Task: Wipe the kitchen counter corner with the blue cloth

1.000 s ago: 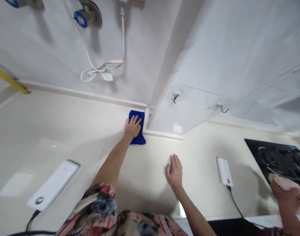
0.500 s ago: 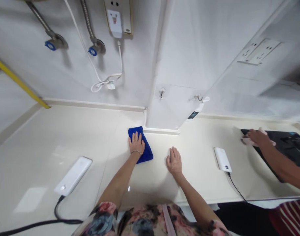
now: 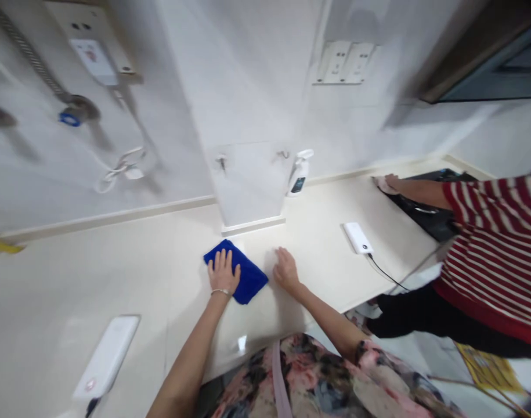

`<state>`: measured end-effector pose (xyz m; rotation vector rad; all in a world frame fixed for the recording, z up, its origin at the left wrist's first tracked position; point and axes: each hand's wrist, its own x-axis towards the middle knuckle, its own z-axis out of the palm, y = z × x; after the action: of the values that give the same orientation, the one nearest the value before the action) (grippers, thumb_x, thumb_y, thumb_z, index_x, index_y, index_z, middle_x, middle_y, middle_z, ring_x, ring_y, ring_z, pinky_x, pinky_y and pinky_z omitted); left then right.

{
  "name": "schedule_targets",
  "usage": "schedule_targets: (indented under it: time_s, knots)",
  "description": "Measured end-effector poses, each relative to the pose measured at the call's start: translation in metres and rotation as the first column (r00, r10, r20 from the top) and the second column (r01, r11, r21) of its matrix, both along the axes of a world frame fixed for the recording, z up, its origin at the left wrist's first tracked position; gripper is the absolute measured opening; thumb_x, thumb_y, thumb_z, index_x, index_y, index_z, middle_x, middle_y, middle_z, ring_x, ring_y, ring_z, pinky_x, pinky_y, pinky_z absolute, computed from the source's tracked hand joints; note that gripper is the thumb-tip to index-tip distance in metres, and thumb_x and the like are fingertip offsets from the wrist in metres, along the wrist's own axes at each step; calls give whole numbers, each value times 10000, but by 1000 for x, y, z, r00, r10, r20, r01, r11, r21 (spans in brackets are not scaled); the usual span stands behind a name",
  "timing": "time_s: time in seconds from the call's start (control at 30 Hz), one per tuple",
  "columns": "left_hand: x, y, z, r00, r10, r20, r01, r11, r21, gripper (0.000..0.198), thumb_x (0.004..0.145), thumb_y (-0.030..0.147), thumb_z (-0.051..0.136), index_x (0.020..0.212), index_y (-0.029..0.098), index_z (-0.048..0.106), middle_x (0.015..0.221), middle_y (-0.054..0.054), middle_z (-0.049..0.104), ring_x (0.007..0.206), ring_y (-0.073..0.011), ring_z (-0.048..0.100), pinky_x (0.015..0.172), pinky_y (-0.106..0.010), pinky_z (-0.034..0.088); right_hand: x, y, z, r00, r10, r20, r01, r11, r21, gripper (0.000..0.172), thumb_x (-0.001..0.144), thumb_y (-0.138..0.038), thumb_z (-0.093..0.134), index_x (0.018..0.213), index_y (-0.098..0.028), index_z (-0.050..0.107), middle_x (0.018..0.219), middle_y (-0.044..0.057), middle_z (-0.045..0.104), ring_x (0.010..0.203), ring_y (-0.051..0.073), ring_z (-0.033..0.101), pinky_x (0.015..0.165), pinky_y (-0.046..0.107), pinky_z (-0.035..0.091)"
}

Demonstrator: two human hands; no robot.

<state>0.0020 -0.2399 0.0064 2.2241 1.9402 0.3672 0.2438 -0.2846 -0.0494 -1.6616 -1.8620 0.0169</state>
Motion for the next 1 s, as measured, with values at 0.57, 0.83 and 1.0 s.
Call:
schedule_targets:
  time_s: [0.57, 0.83, 1.0]
  knots:
    - [58, -12, -11, 993, -39, -107, 39, 999, -4, 731, 989, 501, 384, 1547, 31, 438, 1614, -313, 328, 1517, -477, 259, 1175, -665, 301, 17, -28, 25, 887, 436, 154, -385, 881, -276, 462, 928, -238, 583, 1389, -206, 583, 1528, 102, 553, 1517, 224, 378, 1307, 549, 67]
    - [61, -4, -10, 969, -246, -21, 246, 969, 33, 626, 1008, 405, 337, 1540, 106, 478, 1670, -216, 292, 1564, -342, 241, 1254, -556, 261, 54, 16, 54, 941, 314, 124, -251, 897, -364, 337, 883, -72, 504, 1138, -228, 660, 1324, 40, 689, 1310, 177, 586, 1314, 548, 1]
    - [70, -8, -15, 950, -302, 78, 305, 952, -31, 632, 1015, 363, 283, 1543, 60, 454, 1684, -223, 248, 1583, -315, 209, 1298, -515, 182, 43, 22, 46, 997, 18, 73, 2, 965, -262, 350, 915, -135, 498, 1237, -181, 627, 1318, 89, 679, 1240, 172, 613, 1313, 424, 158]
